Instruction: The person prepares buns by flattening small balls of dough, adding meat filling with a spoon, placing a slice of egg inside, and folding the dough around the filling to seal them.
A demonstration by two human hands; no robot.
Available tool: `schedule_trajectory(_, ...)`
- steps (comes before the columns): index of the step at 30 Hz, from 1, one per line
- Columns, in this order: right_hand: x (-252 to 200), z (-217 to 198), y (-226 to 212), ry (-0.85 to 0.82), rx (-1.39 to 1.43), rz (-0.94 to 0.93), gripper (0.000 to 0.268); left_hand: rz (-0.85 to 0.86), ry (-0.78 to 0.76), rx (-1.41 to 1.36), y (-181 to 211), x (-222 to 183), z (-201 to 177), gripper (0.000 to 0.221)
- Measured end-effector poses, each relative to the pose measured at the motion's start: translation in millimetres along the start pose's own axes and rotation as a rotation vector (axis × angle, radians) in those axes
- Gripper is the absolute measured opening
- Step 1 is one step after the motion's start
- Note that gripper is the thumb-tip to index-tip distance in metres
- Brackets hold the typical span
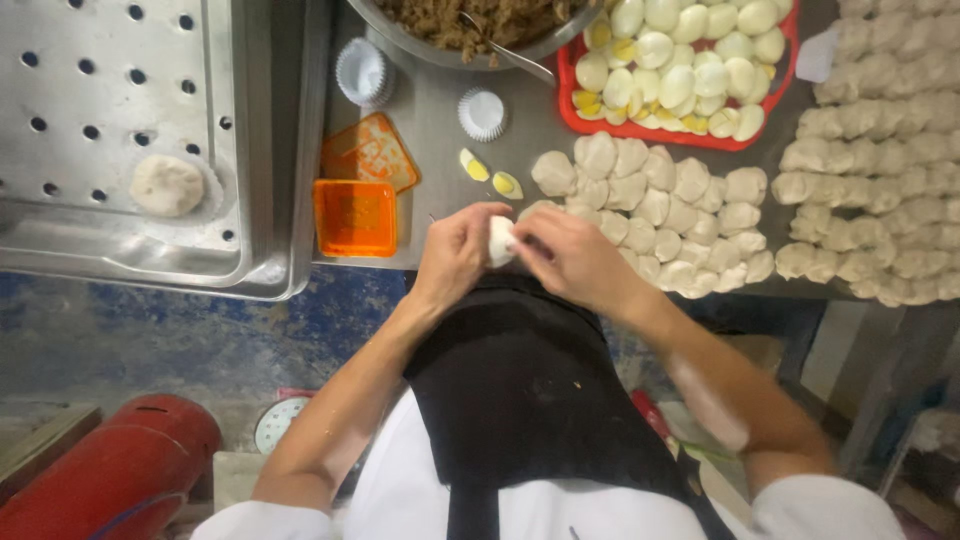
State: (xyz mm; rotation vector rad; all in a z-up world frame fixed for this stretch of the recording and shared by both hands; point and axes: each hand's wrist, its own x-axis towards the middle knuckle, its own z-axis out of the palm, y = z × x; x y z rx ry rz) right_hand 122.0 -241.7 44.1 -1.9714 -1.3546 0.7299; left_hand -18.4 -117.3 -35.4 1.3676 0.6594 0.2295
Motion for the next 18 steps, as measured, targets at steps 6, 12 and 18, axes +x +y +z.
schedule_trajectory(6,-3,24,13,0.144,-0.097,-0.068,0.065,-0.161,0.014,-0.024,-24,19,12,0.05)
schedule_trajectory(12,77,68,98,0.301,-0.079,0.076,0.052,-0.003,0.229,-0.046,-72,54,-3,0.073)
schedule_trajectory(18,120,101,142,0.248,-0.213,0.004,0.051,-0.232,0.362,-0.42,-120,90,-17,0.077)
